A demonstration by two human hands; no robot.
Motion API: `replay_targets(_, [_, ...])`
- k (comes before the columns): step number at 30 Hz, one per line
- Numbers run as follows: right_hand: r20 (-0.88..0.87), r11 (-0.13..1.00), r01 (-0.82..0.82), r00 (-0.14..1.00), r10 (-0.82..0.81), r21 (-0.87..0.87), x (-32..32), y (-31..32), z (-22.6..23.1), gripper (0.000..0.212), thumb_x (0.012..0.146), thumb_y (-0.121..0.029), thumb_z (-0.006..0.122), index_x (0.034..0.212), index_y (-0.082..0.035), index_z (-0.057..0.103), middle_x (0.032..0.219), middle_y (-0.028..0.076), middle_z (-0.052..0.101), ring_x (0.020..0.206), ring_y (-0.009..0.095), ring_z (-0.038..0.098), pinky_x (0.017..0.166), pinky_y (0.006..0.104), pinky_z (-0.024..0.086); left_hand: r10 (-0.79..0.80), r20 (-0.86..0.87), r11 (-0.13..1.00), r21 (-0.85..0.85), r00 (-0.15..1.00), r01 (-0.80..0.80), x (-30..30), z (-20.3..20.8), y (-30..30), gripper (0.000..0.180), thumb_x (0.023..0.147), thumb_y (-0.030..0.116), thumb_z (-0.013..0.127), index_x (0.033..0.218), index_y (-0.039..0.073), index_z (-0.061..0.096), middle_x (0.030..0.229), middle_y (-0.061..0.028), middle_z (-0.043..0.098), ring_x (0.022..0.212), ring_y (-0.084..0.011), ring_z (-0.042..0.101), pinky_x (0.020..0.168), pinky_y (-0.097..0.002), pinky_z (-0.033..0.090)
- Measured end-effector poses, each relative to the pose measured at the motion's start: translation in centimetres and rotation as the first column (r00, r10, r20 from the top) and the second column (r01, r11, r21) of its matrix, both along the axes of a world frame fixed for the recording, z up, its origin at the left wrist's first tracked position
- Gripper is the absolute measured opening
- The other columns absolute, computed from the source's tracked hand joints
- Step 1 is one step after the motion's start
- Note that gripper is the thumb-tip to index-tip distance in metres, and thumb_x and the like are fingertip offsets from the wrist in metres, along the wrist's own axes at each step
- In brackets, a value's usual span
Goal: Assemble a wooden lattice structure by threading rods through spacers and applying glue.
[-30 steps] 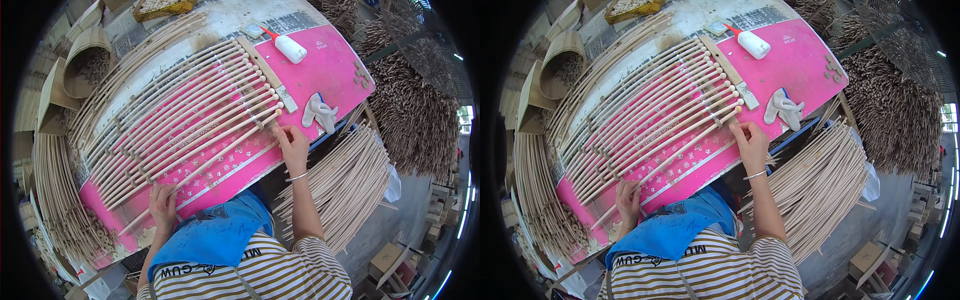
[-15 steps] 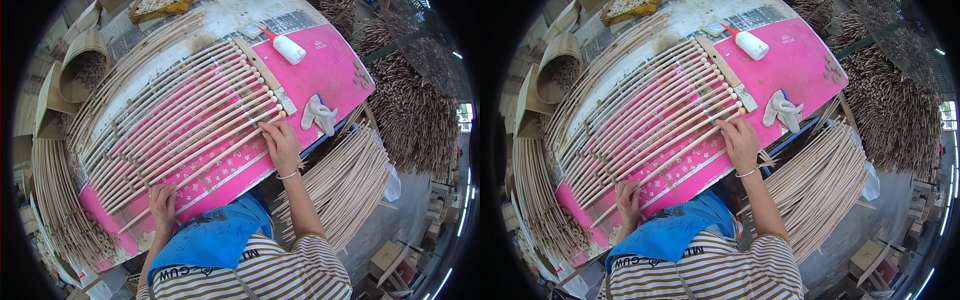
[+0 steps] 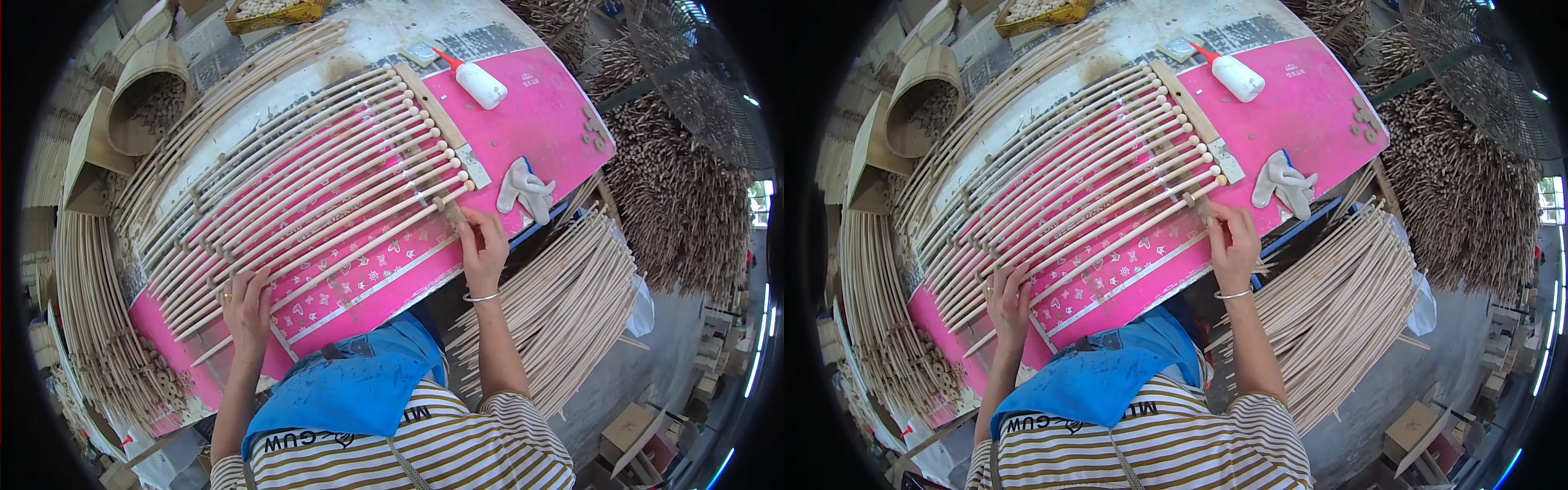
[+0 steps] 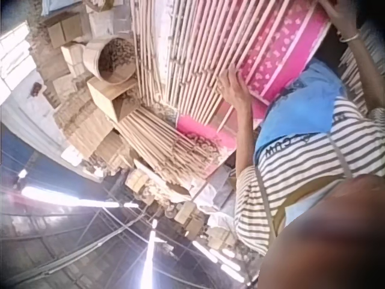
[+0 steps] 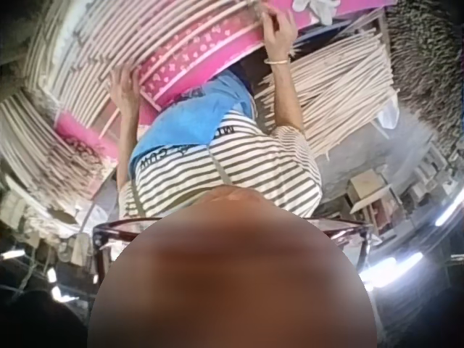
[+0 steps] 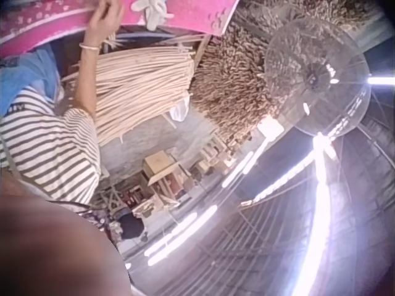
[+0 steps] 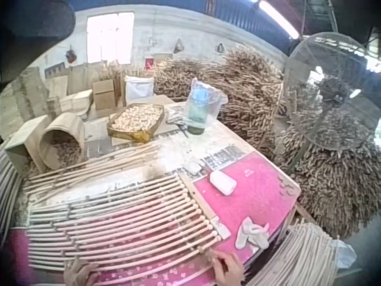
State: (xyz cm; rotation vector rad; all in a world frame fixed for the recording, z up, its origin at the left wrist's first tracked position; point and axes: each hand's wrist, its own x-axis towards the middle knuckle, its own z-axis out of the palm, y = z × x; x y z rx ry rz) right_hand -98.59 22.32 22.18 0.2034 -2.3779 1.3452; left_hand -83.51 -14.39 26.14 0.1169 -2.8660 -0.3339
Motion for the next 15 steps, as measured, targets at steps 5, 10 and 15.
replay_targets(5, [0.032,0.998,-0.051,0.998,0.052,-0.041,1.9,-0.9,0.7,0.012,0.094,-0.004,0.073,0.105,-0.003,0.075,0.081,0.005,0.060,0.063,0.013,0.052,0.056,0.0278,0.039,-0.045,-0.053,0.999,0.011,0.998,0.045,-0.5,-0.7,-0.4,0.033,0.086,0.001,0.073,0.119,0.008,0.073,0.105,-0.0086,0.064,0.100,-0.0300,0.061,0.085,-0.0422,0.045])
replay_targets(10, [0.165,0.949,-0.200,0.956,0.244,-0.244,3.9,-5.0,1.5,0.010,0.096,-0.008,0.072,0.104,-0.002,0.076,0.079,0.006,0.064,0.067,0.013,0.057,0.059,0.0271,0.042,-0.031,-0.115,0.995,0.094,0.993,0.042,0.3,0.1,-0.7,0.027,0.087,-0.001,0.072,0.113,0.005,0.075,0.097,-0.0098,0.060,0.094,-0.0298,0.059,0.084,-0.0420,0.046])
replay_targets(15, [0.449,0.568,-0.062,0.545,0.708,-0.821,5.5,-10.8,1.8,0.034,0.105,-0.026,0.068,0.129,-0.003,0.067,0.082,0.000,0.069,0.063,0.005,0.060,0.055,0.0194,0.045,-0.095,-0.191,0.991,0.078,0.977,0.111,1.8,2.2,0.1,0.026,0.084,-0.004,0.071,0.108,0.003,0.076,0.093,-0.0100,0.055,0.090,-0.0299,0.057,0.081,-0.0418,0.047])
